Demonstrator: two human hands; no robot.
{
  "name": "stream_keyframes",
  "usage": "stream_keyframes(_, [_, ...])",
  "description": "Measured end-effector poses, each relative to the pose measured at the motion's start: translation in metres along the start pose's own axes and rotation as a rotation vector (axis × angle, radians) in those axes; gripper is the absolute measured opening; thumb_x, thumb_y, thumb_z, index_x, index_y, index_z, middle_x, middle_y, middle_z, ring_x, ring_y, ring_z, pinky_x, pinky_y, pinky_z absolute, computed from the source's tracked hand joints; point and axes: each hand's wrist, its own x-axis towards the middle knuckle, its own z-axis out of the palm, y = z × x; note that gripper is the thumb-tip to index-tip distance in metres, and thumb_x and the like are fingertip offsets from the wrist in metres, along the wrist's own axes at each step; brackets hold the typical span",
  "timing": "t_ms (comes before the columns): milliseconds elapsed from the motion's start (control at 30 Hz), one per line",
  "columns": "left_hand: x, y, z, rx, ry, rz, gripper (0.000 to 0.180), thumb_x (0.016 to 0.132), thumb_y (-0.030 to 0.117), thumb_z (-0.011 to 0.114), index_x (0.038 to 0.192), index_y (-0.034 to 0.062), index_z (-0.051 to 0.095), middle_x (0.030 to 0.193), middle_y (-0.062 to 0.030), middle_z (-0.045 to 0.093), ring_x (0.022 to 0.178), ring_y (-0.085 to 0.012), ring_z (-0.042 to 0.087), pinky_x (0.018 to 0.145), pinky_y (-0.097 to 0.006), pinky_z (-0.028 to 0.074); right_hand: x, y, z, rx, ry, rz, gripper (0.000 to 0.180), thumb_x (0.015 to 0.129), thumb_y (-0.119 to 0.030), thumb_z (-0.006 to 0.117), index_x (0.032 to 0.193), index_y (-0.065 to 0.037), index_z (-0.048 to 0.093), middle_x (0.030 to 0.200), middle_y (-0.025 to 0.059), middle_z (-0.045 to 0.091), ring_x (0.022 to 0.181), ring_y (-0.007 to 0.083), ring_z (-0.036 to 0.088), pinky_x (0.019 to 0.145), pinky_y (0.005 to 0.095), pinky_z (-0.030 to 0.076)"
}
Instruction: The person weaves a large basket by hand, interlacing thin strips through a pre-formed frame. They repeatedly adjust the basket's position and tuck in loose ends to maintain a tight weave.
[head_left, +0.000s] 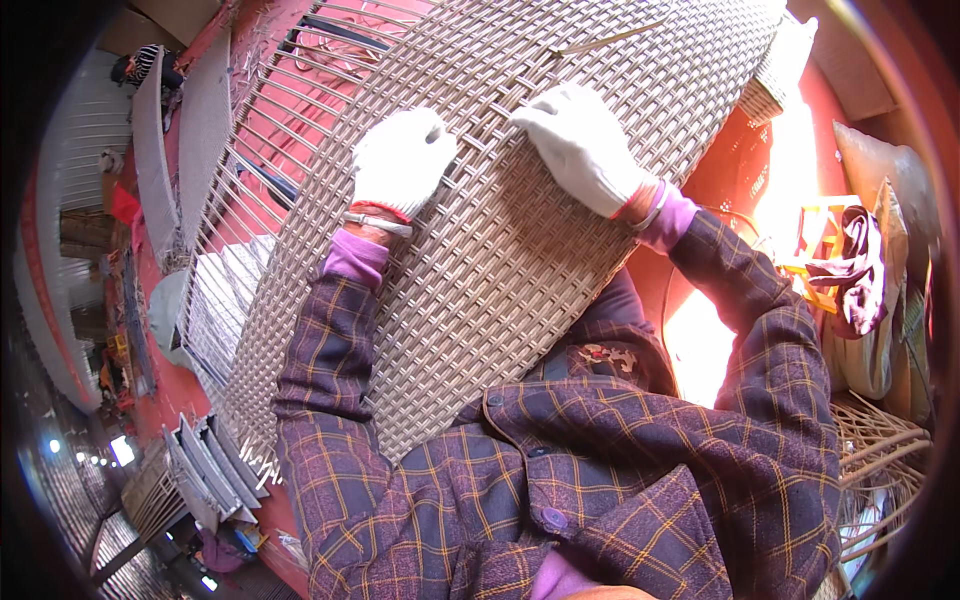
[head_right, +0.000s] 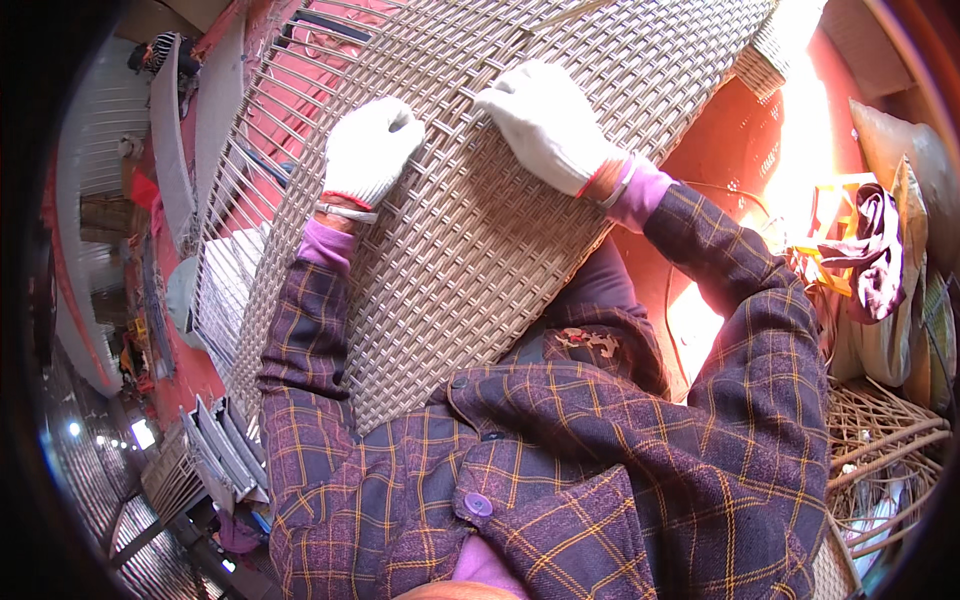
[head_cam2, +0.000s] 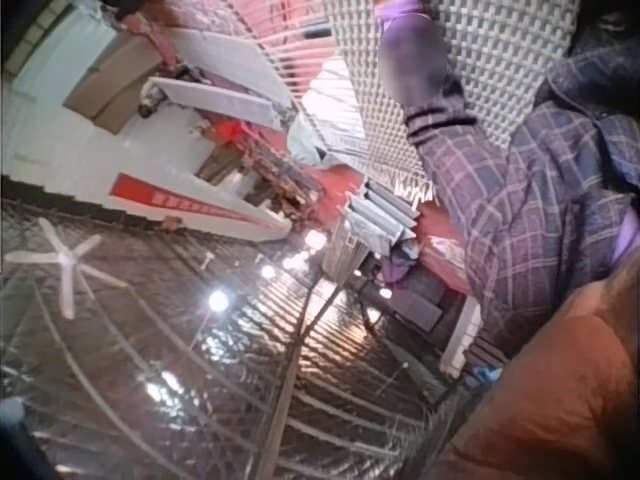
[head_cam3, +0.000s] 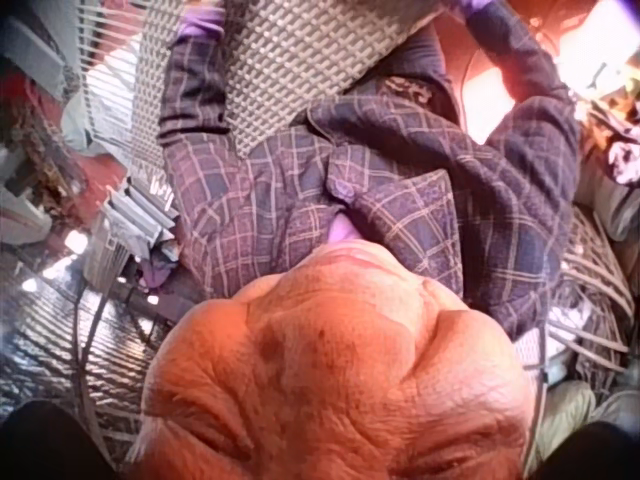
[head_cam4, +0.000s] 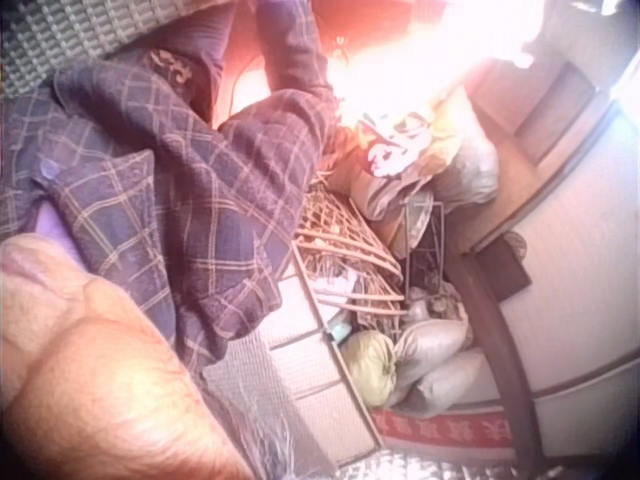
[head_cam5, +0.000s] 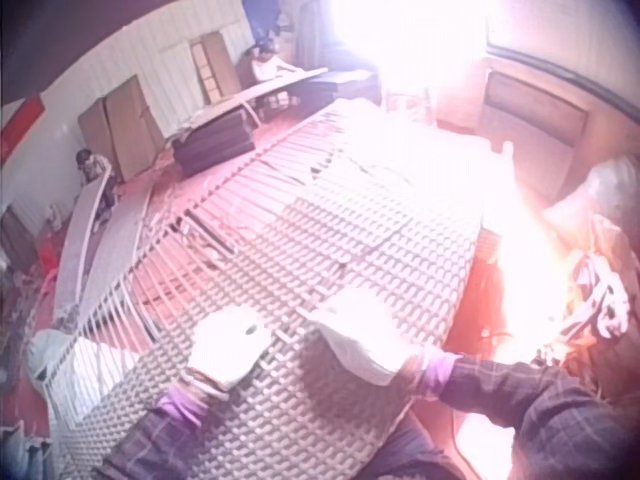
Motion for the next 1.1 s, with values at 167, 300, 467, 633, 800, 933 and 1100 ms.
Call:
stream_keyframes(167, [0.032,0.025,0.026,-0.051,0.046,0.091,0.023,0.096,0.031,0.074,0.095,0.0084,0.076,0.09,-0.0133,0.075,0.087,-0.0334,0.074,0.08,-0.045,0.057,0.016,0.03,0.014,-0.085,-0.024,0.031,0.029,0.094,-0.01,0.066,0.122,-0.008,0.077,0.116,0.0099,0.072,0.111,0.0322,0.066,0.1,0.0462,0.053])
stream_keyframes(300, [0.054,0.03,0.048,0.056,0.093,0.199,0.022,0.096,0.031,0.071,0.095,0.0101,0.077,0.092,-0.0126,0.076,0.09,-0.0358,0.073,0.082,-0.047,0.058,0.017,0.037,0.021,-0.132,-0.056,0.011,0.027,0.095,-0.011,0.064,0.119,-0.01,0.077,0.118,0.0088,0.072,0.114,0.0311,0.065,0.099,0.047,0.052])
stream_keyframes(467, [0.071,0.022,0.06,0.174,0.025,0.236,0.022,0.096,0.034,0.07,0.094,0.013,0.076,0.092,-0.0117,0.076,0.09,-0.0362,0.074,0.078,-0.049,0.059,0.015,0.038,0.023,-0.083,-0.042,-0.01,0.028,0.094,-0.012,0.063,0.119,-0.011,0.076,0.115,0.0073,0.073,0.112,0.0306,0.065,0.099,0.0463,0.052])
stream_keyframes(633, [0.064,0.024,0.073,0.214,0.118,0.231,0.021,0.095,0.036,0.071,0.092,0.0147,0.072,0.087,-0.0106,0.074,0.084,-0.0341,0.074,0.074,-0.047,0.059,0.015,0.035,0.025,-0.107,-0.09,0.01,0.025,0.093,-0.013,0.064,0.116,-0.012,0.076,0.11,0.0071,0.072,0.109,0.0302,0.065,0.097,0.0455,0.051])
stream_keyframes(800, [0.055,0.026,0.075,0.193,0.224,0.19,0.017,0.096,0.033,0.072,0.093,0.0166,0.071,0.088,-0.0106,0.071,0.083,-0.0337,0.073,0.072,-0.048,0.058,0.013,0.029,0.016,-0.103,-0.091,-0.008,0.024,0.093,-0.015,0.066,0.115,-0.012,0.075,0.112,0.0078,0.07,0.11,0.0297,0.064,0.096,0.0453,0.051])
stream_keyframes(933, [0.053,0.026,0.074,0.185,0.242,0.163,0.014,0.096,0.031,0.07,0.094,0.0171,0.07,0.089,-0.0107,0.071,0.084,-0.0343,0.073,0.074,-0.049,0.057,0.012,0.025,0.011,-0.052,-0.009,-0.004,0.026,0.094,-0.015,0.064,0.118,-0.011,0.074,0.121,0.0077,0.07,0.115,0.0291,0.064,0.099,0.045,0.05])
stream_keyframes(1100, [0.053,0.028,0.077,0.166,0.23,0.134,0.014,0.096,0.031,0.07,0.093,0.017,0.07,0.088,-0.0119,0.071,0.083,-0.0357,0.072,0.074,-0.05,0.057,0.012,0.025,0.012,-0.092,-0.104,0.012,0.025,0.095,-0.015,0.063,0.117,-0.008,0.073,0.119,0.0081,0.07,0.113,0.0298,0.064,0.099,0.044,0.05])
